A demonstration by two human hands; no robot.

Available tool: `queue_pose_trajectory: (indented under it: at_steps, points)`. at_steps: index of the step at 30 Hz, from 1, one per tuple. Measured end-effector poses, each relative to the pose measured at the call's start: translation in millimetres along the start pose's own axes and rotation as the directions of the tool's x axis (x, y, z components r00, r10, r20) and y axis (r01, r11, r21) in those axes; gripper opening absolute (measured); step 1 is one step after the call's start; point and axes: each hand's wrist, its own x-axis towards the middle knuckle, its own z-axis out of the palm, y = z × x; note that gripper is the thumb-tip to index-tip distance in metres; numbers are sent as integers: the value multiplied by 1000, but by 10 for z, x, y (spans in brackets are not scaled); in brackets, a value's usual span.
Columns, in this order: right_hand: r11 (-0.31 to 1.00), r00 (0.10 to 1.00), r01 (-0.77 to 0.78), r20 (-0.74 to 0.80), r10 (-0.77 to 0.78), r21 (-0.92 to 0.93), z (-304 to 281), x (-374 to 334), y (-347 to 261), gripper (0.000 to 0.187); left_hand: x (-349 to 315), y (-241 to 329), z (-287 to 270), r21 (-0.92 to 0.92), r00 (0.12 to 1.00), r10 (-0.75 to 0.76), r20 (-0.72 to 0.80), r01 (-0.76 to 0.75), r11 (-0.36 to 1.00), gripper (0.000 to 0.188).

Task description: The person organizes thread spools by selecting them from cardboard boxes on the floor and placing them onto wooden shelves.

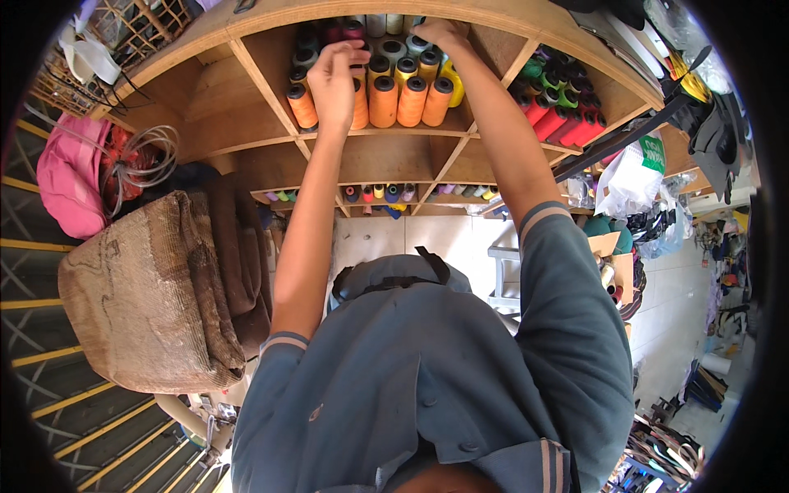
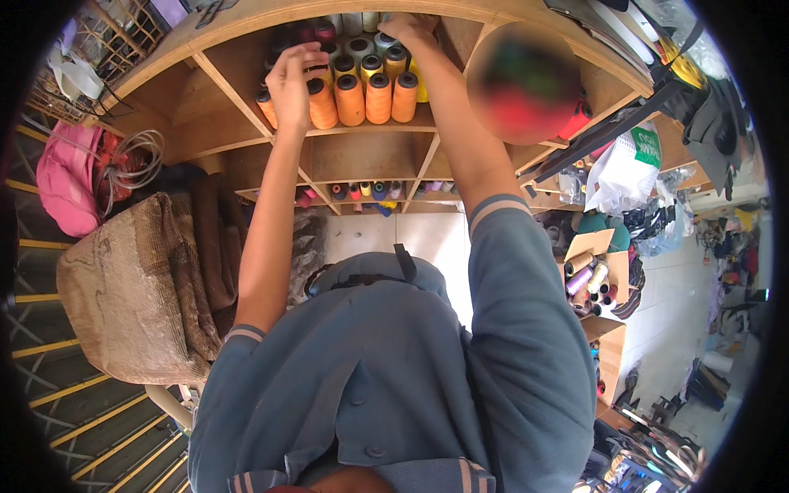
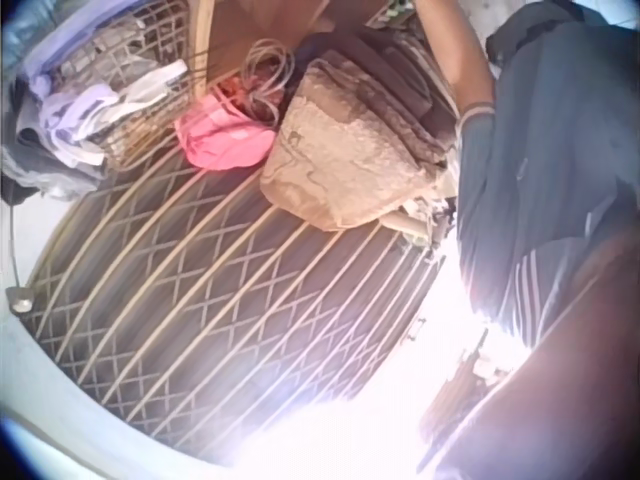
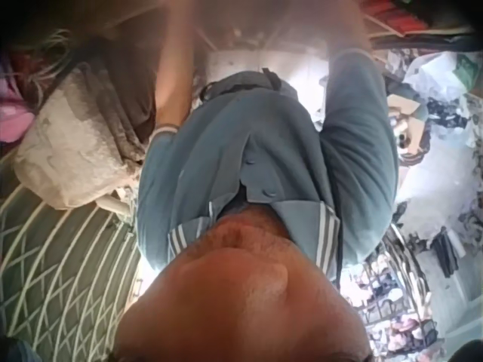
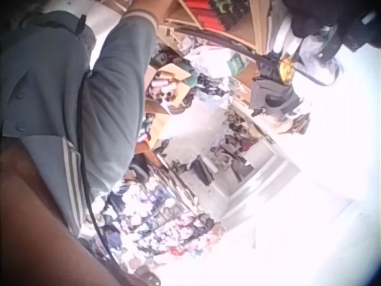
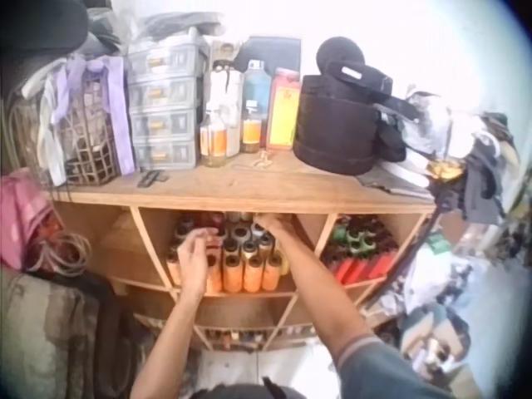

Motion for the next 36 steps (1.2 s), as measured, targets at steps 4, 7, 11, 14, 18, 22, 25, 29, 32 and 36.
queue_pose_trajectory:
  at_steps: [4, 7, 11, 14, 18, 22, 25, 29, 32, 36]
  points:
    - [981, 1000, -1, -19, -2, -194, 40, -10, 40, 46, 175, -75, -69, 646, 916, 256, 309, -400, 650, 22]
    - [941, 998, 4, -62, -27, -339, 109, -35, 77, 47, 372, -152, -122, 729, 828, 245, 504, -561, 393, 26]
    - [931, 1000, -7, 11, 12, -365, 100, -65, 25, 48, 632, -338, -196, 796, 838, 126, 531, -545, 263, 29]
    - [955, 971, -53, 209, 118, -292, 36, -38, 71, 47, 891, -421, -182, 847, 874, -75, 479, -438, 302, 32]
    - [952, 975, 126, 214, -67, -278, 3, -24, -90, 44, 1455, -624, -410, 850, 842, -118, 526, -525, 42, 34]
    - [927, 976, 79, 218, 3, -366, -8, -120, 59, 47, 1588, -605, -40, 802, 775, -220, 593, -593, 72, 42]
    - [967, 994, 31, 107, -4, -253, -2, -89, 5, 46, 1729, -608, -63, 808, 762, -276, 586, -575, 128, 48]
    - [982, 999, 38, 17, -35, -184, 44, 40, -98, 47, 1937, -963, -336, 752, 754, -31, 656, -650, 112, 48]
    - [988, 999, 41, -28, -45, -147, 102, 90, -46, 48, 1890, -809, -175, 744, 728, -179, 661, -667, 35, 48]
    - [994, 995, 55, -82, -63, -92, 99, 92, 42, 50, 1791, -660, -39, 703, 671, -336, 661, -710, -33, 46]
